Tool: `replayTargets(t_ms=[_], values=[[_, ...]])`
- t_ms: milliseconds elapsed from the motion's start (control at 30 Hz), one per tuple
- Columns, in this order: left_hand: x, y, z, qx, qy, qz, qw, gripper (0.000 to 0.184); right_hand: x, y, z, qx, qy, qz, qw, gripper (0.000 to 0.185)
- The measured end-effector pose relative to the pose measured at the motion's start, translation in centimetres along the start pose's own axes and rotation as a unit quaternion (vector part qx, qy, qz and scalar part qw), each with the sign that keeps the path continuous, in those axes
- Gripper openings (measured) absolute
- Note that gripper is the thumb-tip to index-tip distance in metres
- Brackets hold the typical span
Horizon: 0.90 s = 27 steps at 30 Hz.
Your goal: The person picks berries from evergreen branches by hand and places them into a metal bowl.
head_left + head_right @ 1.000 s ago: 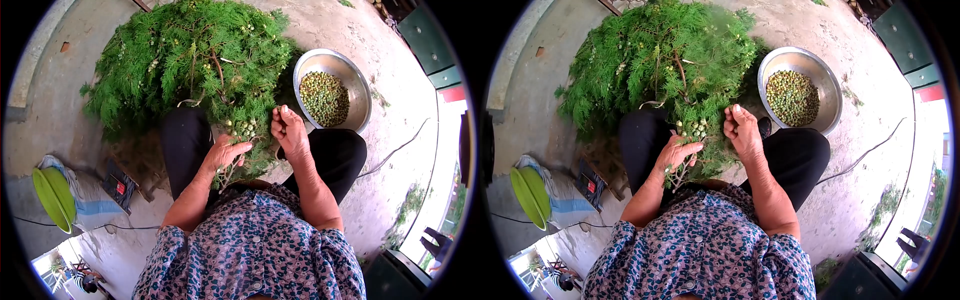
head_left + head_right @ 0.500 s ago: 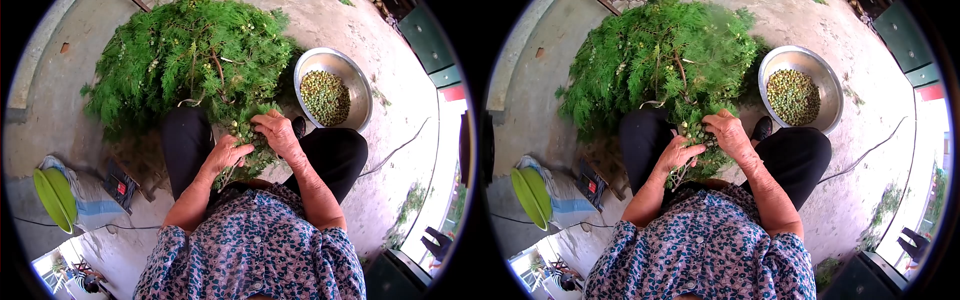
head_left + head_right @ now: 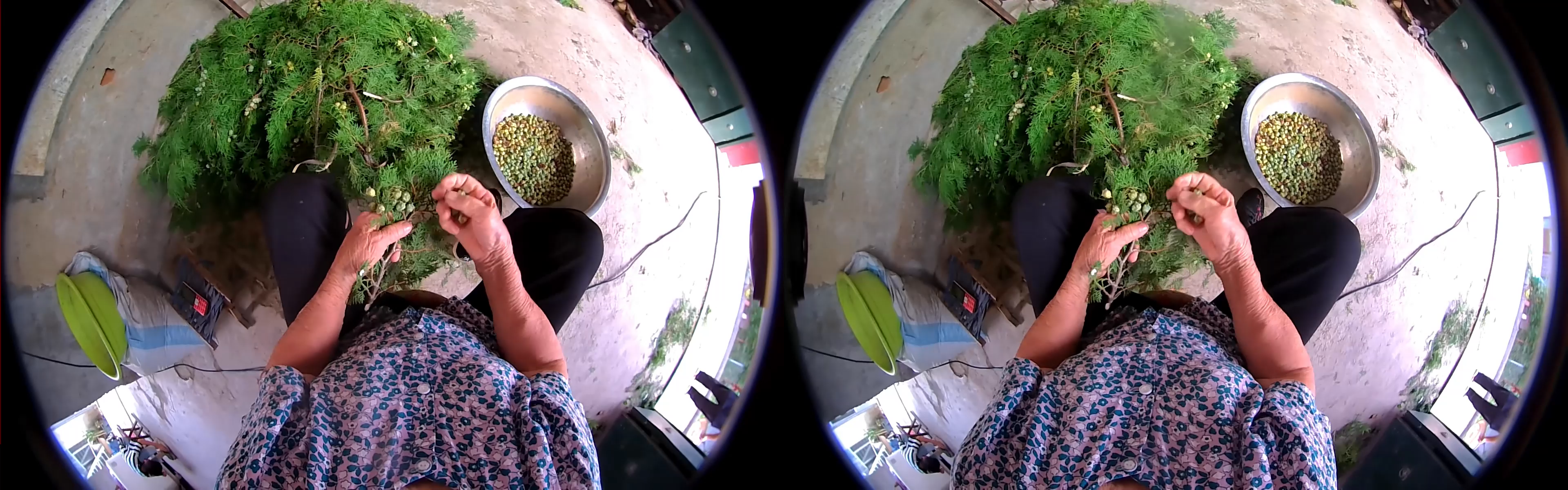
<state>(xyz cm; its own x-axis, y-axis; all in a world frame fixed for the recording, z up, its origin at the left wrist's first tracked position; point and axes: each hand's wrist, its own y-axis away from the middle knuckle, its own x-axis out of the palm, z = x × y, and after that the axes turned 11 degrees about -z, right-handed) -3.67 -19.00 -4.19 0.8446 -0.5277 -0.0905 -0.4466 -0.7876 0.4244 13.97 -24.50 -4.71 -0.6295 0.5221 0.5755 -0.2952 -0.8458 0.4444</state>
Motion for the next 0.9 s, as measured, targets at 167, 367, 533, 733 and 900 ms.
replayTargets(t_ms=[167, 367, 533, 733, 900], values=[[0.4, 0.0, 0.2, -0.007, 0.055, 0.015, 0.998, 0.018, 0.9, 0.4, -2.9, -0.347, 0.463, -0.021, 0.815, 0.024], [0.1, 0.1, 0.1, -0.005, 0.018, 0.02, 1.0, 0.015, 0.8, -0.1, -3.9, -0.397, 0.451, -0.027, 0.799, 0.016], [-0.1, 0.2, -0.8, -0.039, -0.039, 0.009, 0.998, 0.018, -0.9, -0.5, -2.5, 0.023, 0.059, 0.008, 0.998, 0.012], [0.5, -0.8, 2.2, 0.014, 0.021, -0.025, 0.999, 0.022, 1.3, 0.9, -1.7, 0.033, -0.008, -0.054, 0.998, 0.008], [0.9, -0.8, 2.0, 0.068, -0.095, -0.022, 0.993, 0.026, 1.9, 1.2, -3.6, -0.035, 0.183, -0.075, 0.98, 0.011]])
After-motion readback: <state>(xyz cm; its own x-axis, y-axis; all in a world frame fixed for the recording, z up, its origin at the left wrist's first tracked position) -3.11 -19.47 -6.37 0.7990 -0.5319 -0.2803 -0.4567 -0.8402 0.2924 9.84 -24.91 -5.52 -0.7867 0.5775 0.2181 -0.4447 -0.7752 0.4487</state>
